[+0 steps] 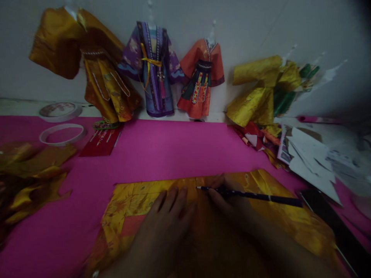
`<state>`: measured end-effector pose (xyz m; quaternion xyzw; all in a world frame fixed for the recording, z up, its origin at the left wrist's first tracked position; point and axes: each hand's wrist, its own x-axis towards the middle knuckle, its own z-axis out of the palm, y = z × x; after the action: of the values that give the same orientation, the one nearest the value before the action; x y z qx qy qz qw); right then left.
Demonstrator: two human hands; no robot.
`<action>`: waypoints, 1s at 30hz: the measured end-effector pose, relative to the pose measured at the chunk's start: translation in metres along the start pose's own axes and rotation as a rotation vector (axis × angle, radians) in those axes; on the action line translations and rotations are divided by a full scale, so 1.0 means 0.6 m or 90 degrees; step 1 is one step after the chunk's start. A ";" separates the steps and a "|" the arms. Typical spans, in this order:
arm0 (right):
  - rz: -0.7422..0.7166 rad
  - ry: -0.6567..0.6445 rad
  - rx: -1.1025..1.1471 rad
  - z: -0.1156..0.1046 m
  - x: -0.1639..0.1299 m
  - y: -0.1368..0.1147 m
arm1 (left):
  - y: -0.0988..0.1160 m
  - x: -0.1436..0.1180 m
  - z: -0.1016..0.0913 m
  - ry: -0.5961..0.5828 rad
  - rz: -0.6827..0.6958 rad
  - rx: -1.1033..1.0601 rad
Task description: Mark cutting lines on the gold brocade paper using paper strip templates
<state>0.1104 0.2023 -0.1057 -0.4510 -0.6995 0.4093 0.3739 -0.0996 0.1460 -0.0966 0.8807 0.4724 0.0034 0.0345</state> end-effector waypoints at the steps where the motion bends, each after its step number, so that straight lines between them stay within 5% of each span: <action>1: -0.001 -0.001 -0.004 0.000 0.000 -0.001 | -0.001 0.001 -0.002 -0.004 -0.005 -0.007; 30: -0.008 -0.004 -0.032 -0.002 0.003 -0.003 | 0.000 0.006 -0.013 -0.010 -0.014 -0.018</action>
<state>0.1106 0.2038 -0.1033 -0.4549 -0.7133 0.3906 0.3629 -0.0979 0.1498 -0.0890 0.8748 0.4819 0.0030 0.0505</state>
